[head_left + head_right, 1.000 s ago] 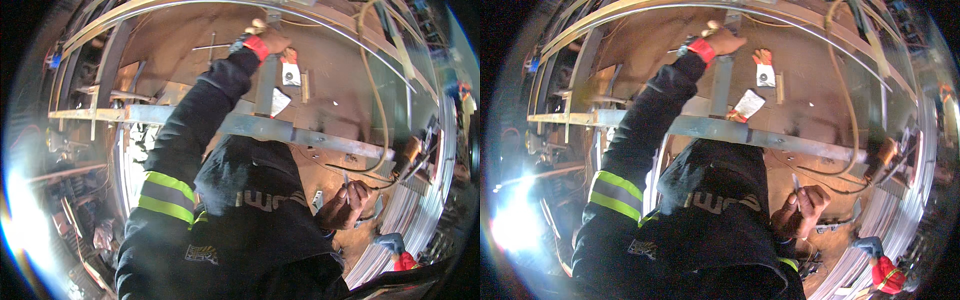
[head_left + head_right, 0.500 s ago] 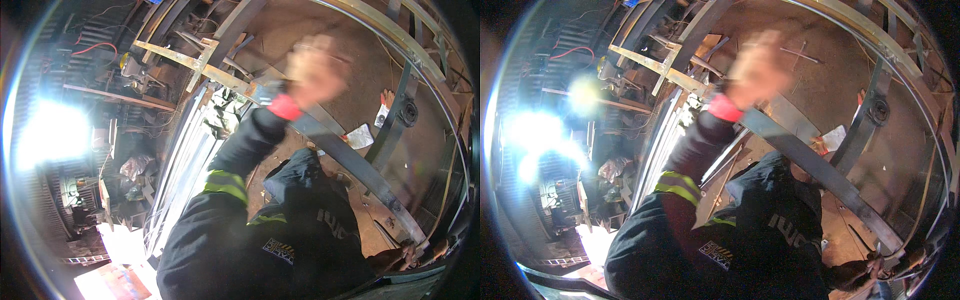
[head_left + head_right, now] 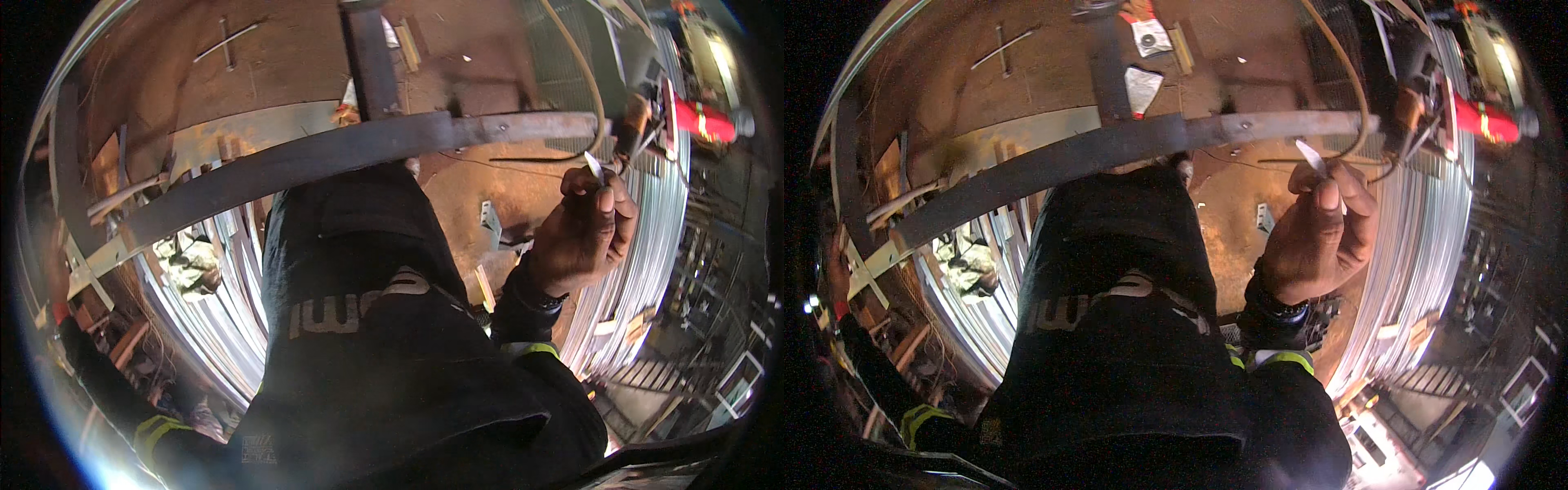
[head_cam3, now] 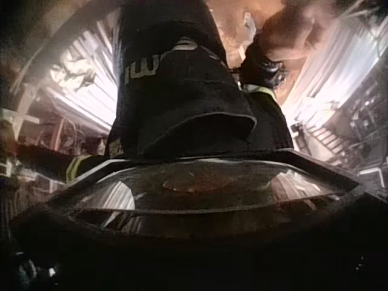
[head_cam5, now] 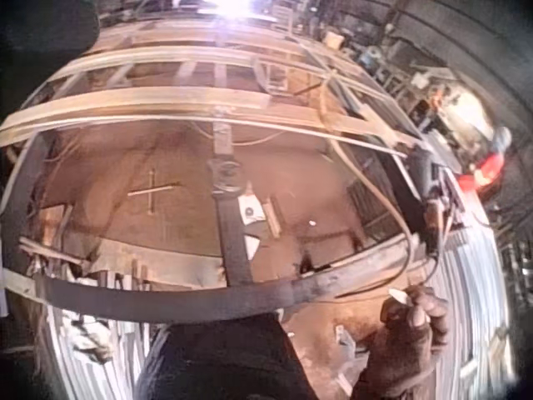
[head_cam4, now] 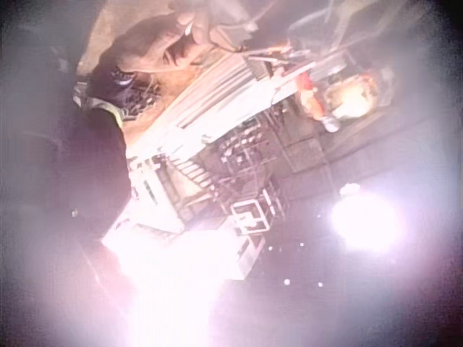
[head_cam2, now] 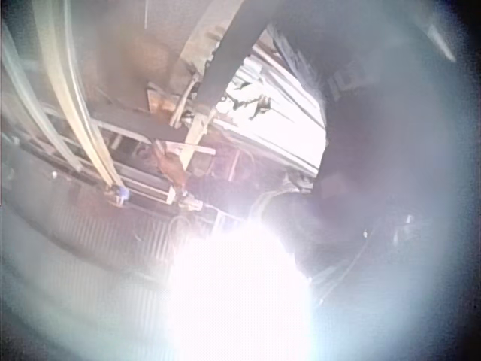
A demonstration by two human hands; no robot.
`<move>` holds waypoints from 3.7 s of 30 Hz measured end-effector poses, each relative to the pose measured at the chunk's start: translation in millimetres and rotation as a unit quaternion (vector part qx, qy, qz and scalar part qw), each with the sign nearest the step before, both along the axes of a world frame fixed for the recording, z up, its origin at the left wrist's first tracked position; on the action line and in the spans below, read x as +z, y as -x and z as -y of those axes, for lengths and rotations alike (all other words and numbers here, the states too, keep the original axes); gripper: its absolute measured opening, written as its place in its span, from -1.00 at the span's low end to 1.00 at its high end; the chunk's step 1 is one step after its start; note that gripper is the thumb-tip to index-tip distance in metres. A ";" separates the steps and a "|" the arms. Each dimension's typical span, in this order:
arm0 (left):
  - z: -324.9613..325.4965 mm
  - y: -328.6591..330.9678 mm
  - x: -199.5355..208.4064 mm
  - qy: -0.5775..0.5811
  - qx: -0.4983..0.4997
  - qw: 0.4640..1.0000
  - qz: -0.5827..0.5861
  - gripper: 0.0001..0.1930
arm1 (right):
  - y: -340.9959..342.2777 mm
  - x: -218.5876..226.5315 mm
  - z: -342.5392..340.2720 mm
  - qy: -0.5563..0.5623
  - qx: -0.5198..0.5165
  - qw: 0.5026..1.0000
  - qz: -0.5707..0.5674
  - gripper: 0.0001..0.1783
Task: The person uses an angle grinder to cut a metal bar, creating sparks. They measure the bar with a tape measure and mark it with a square and a marker before making additional cuts.
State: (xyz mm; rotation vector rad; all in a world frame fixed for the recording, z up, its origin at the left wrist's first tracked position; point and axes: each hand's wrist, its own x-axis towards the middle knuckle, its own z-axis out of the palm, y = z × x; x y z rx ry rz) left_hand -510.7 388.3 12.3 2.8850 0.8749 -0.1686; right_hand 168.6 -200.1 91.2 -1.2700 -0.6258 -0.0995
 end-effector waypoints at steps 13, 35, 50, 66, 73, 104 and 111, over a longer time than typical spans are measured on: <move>180.8 -281.2 150.0 -0.175 -0.030 0.973 0.148 -0.52 | 8.2 -49.4 44.8 -0.051 0.242 0.920 -0.305 -0.83; 333.5 -502.0 6.9 0.155 -0.223 0.929 0.252 -0.38 | 20.6 -92.7 150.4 0.131 0.106 0.880 -0.444 -0.85; 325.4 -491.3 5.1 0.169 -0.237 0.935 0.204 -0.24 | 43.5 -100.3 129.6 0.167 0.135 0.857 -0.468 -0.80; 322.5 -493.3 3.0 0.137 -0.243 0.940 0.199 -0.26 | 35.5 -72.5 72.1 0.278 0.105 0.936 -0.188 -0.76; 322.9 -491.8 0.5 0.165 -0.229 0.934 0.217 -0.27 | 0.3 -63.0 -27.2 0.284 0.157 0.933 0.155 -0.71; 327.1 -497.9 4.3 0.184 -0.220 0.932 0.221 -0.30 | 36.6 -18.0 -1.5 0.430 0.238 0.841 0.226 -0.71; 322.7 -494.3 -3.0 0.342 -0.089 0.893 0.279 -0.49 | 35.6 -8.6 8.2 0.361 0.065 0.927 0.083 -0.72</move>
